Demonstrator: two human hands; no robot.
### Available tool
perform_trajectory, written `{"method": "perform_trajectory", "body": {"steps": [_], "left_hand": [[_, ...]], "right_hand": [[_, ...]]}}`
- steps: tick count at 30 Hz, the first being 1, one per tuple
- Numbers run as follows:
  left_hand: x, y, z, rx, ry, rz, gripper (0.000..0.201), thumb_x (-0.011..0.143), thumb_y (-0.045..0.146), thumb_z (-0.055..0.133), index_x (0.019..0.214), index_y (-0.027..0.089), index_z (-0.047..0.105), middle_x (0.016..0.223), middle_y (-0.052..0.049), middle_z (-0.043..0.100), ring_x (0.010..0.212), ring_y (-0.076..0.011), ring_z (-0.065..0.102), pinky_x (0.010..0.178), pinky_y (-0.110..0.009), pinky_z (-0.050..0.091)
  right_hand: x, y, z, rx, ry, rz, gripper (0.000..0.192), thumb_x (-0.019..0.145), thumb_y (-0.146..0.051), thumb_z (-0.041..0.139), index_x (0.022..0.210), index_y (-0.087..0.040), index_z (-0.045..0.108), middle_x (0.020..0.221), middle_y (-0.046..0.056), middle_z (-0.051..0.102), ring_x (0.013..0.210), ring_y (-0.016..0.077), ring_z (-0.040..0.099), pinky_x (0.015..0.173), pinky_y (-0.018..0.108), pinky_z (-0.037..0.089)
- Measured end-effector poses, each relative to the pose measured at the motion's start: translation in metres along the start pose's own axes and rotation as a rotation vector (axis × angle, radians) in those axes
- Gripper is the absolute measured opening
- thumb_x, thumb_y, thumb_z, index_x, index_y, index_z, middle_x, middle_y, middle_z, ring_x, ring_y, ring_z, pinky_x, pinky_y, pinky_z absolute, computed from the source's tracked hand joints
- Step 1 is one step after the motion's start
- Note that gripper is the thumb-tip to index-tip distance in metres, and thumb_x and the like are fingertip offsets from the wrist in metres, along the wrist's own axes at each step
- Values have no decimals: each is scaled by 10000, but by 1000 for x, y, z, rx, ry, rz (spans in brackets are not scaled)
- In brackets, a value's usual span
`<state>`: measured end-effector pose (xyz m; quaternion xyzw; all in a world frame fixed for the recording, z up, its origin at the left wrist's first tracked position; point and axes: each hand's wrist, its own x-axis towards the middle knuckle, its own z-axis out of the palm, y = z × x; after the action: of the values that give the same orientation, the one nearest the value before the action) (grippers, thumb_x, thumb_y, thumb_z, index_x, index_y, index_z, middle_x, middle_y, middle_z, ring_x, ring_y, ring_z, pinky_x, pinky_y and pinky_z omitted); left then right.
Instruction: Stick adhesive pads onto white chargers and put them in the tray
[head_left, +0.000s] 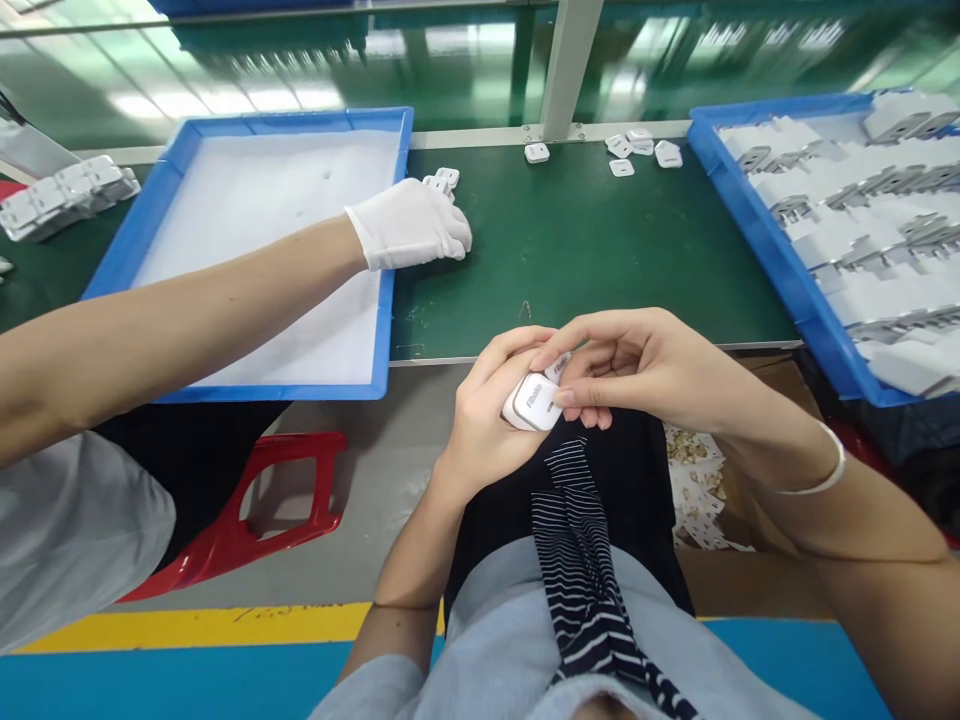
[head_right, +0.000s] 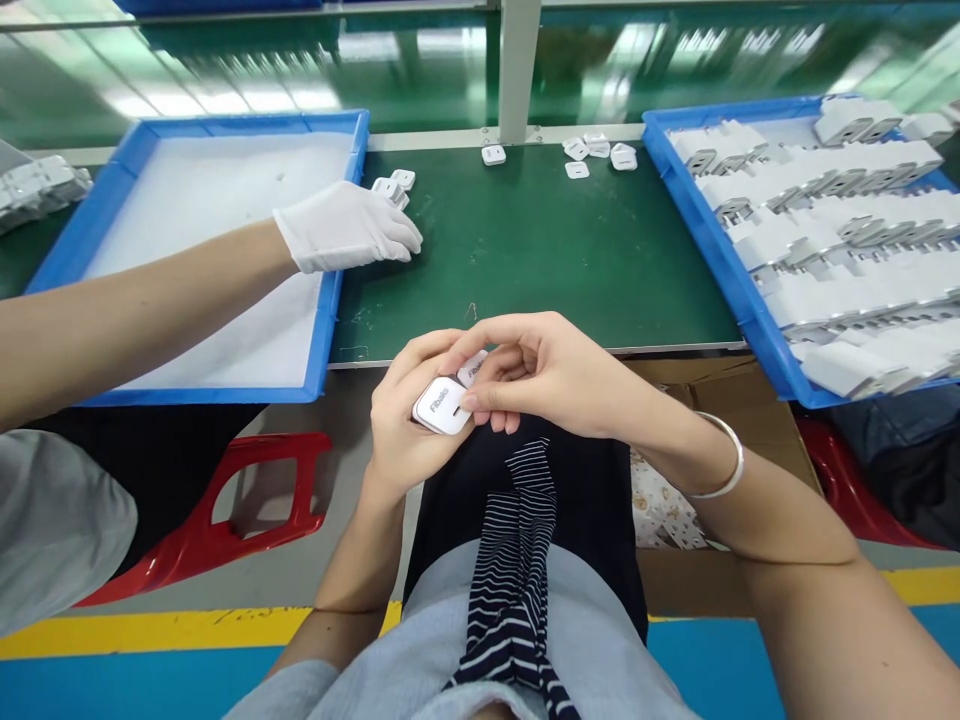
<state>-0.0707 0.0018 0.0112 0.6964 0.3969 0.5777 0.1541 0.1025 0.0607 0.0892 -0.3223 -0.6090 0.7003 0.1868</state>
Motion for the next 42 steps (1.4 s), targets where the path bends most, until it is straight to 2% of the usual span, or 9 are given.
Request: {"method": "perform_trajectory", "body": {"steps": [6,18,24,26,31,34,37,40,42], "left_hand": [[-1,1,0,2,-26,14,348,863,239,770,1188,164,672,1216,-139,701,1086,-231,710,905,-373,619],[-4,-1,-2,50,-80,33,349,893,227,721,1232,181,652,1248,-136,694,1117,-237,709,931,-380,623],[-5,-1,4,-46,-3,-22,351,852,228,778,1187,177,689,1208,-128,723,1090,-226,717,931,-375,617],[-5,-1,4,-94,26,-60,340,846,258,791,1170,199,707,1194,-114,733,1069,-222,722,913,-376,622],[-7,1,-2,-215,51,-110,417,812,286,826,1211,236,718,1204,-104,732,1076,-236,724,939,-400,621],[-9,1,-4,-293,61,-84,475,803,324,835,1254,249,703,1235,-101,717,1078,-243,727,953,-408,620],[-12,-2,-3,-261,91,-68,493,811,306,826,1280,242,689,1277,-102,691,1161,-247,692,1013,-414,591],[-13,-3,0,-93,123,-74,462,817,287,817,1260,235,696,1320,-106,662,1281,-267,620,1095,-451,530],[-11,-2,-3,43,126,-86,479,825,342,813,1273,233,683,1442,-128,588,1365,-300,561,1131,-492,490]], "right_hand": [[1,-1,-1,38,-2,50,346,769,-249,862,937,-214,562,634,-32,717,481,113,649,479,224,551],[4,4,-1,43,-14,77,461,727,-288,892,872,-234,458,605,-46,701,465,105,633,438,205,503],[0,11,5,-147,116,-9,431,761,-288,886,875,-236,473,447,-144,462,375,46,397,395,191,286],[-4,12,7,-156,123,-52,398,779,-298,877,898,-236,502,455,-141,443,391,50,380,417,207,285],[-15,11,12,-91,228,-252,334,791,-278,871,1003,-260,614,643,-66,566,575,111,533,549,255,459],[-17,19,15,-97,275,-371,485,720,-233,920,1131,-307,673,1015,-2,676,950,168,646,838,293,566],[-12,37,24,0,207,-345,525,822,-289,841,1304,-376,653,1410,-11,617,1326,215,561,1084,346,512],[-1,57,42,176,261,-283,413,945,-380,695,1352,-403,633,1501,-36,587,1378,218,541,1145,382,458],[8,67,55,296,340,-237,325,967,-436,637,1284,-371,672,1392,-19,657,1273,212,601,1093,373,479]]}}
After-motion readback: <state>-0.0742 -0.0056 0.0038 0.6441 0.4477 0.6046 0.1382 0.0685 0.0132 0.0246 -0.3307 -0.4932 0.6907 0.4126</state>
